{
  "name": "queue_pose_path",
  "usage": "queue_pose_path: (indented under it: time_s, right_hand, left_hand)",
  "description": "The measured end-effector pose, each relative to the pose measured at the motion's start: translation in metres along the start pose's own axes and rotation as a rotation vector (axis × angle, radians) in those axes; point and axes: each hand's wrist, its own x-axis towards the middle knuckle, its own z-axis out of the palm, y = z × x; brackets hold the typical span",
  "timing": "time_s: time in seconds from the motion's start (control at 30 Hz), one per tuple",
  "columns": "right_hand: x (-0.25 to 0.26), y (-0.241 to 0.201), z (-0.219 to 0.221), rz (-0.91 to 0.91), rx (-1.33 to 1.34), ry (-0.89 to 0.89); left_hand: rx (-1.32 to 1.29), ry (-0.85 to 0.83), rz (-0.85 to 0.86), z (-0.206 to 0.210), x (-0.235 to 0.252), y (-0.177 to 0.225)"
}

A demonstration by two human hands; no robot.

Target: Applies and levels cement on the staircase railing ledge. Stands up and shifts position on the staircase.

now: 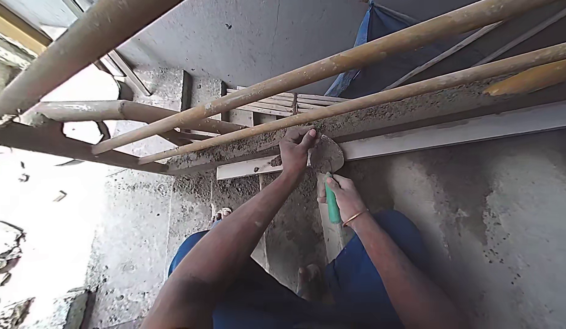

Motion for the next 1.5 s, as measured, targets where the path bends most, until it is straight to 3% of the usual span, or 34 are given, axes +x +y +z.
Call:
queue_pose_path:
  time_s: [0.73, 1.5]
  right_hand:
    - [0.003, 0.002, -0.001, -0.019, 0.028, -0.004]
    - [0.000, -0.006, 0.007, -0.037, 0.055, 0.059]
  left_hand:
    - [-0.155, 0.181, -0.110, 0.011, 0.028, -0.011]
    - [-0.146, 0.195, -0.105, 0.012, 0.028, -0.011]
